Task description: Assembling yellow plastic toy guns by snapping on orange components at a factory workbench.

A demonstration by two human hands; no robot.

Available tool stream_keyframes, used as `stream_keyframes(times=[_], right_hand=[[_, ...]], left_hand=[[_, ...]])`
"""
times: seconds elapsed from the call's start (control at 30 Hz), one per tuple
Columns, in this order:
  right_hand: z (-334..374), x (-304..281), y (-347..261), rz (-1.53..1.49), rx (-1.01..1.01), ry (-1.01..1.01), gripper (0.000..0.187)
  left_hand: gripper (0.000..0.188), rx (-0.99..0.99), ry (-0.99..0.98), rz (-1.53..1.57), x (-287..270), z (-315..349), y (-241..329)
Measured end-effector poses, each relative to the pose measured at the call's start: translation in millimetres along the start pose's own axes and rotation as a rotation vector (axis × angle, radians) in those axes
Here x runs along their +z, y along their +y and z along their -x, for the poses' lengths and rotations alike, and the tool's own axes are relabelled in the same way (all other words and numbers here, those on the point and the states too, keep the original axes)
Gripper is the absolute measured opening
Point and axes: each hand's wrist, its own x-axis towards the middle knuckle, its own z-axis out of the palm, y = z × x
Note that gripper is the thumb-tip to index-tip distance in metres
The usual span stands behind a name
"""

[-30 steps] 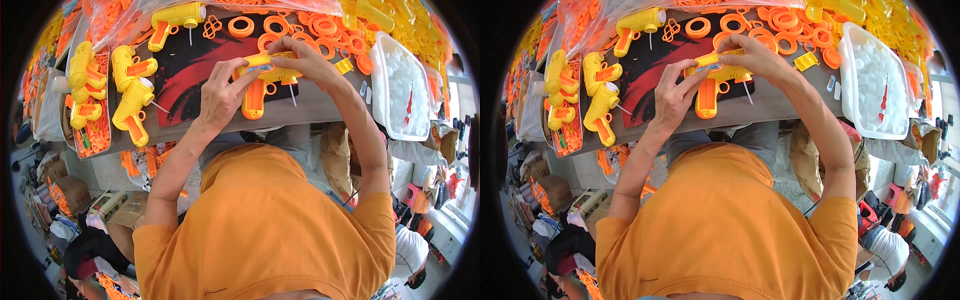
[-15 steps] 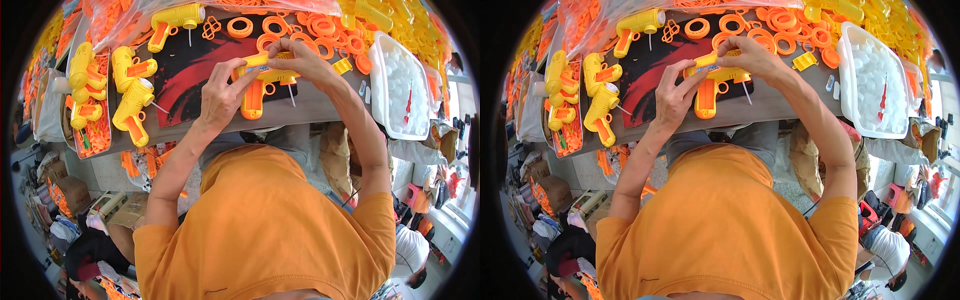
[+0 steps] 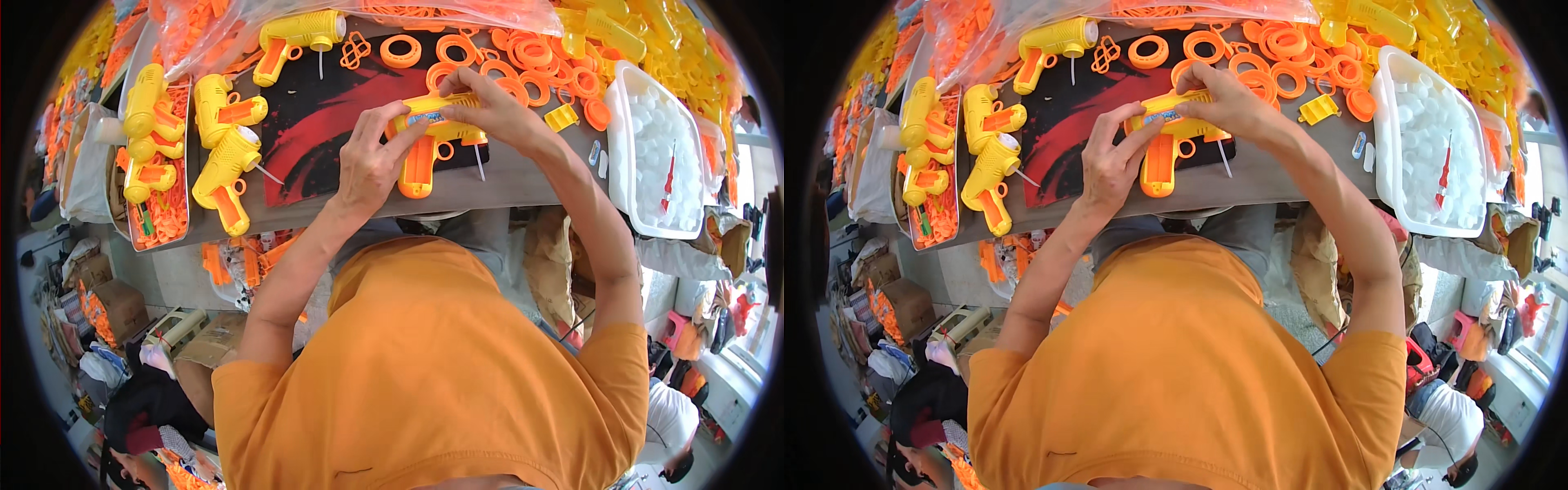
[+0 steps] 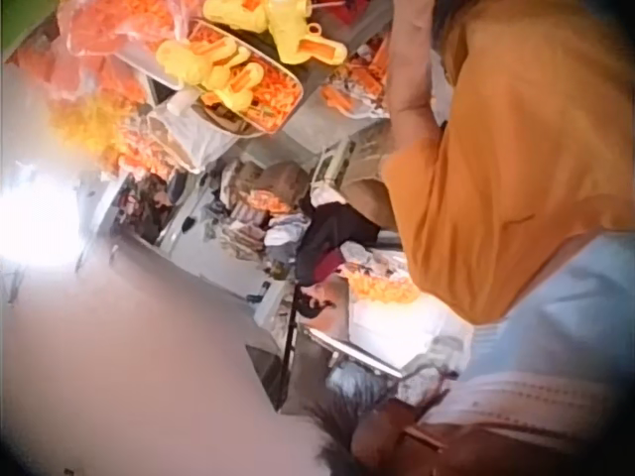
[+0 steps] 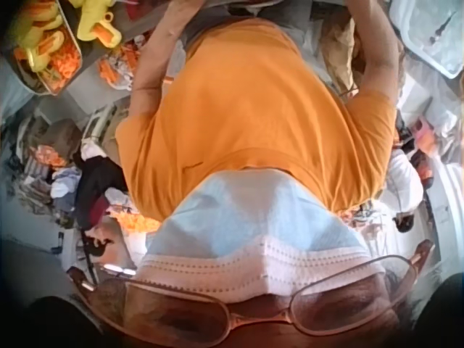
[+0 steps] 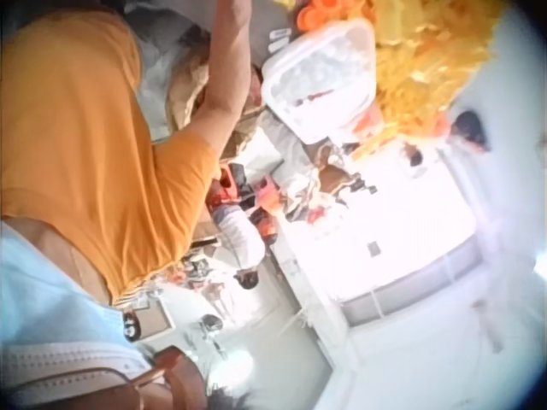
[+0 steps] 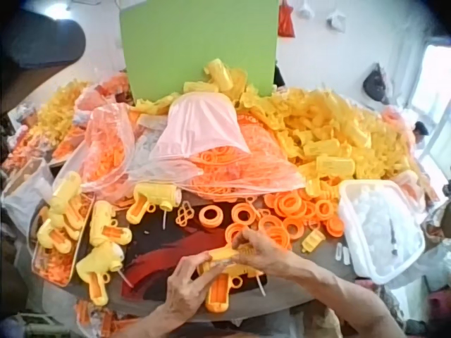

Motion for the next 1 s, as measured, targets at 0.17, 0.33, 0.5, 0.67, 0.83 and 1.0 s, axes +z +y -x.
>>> stream_keyframes(times=[0.17, 0.33, 0.5, 0.67, 0.83, 1.0], right_hand=[[-4, -10, -8, -0.085, 0.169, -0.092, 0.041], [-7, -4, 2, 0.030, 0.106, -0.062, 0.040], [2, 14, 15, 0.403, -0.207, 0.104, 0.054], [28, 15, -12, 0.655, -0.228, 0.076, 0.078], [9, 77, -37, -0.032, -0.381, 0.040, 0.061], [-68, 44, -27, 0.118, -0.209, 0.160, 0.031]], left_hand=[[0.036, 0.017, -0.015, -0.005, -1, 0, -1], [0.035, 0.036, 0.003, -0.013, -2, -2, -1], [0.034, 0.027, 0.030, -0.012, 0, 3, -2], [0.040, -0.346, 0.131, 0.498, -26, 8, -14], [0.073, -0.640, 0.066, 1.223, -36, 40, -4], [0.076, -0.667, 0.056, 0.842, -95, 27, -26]])
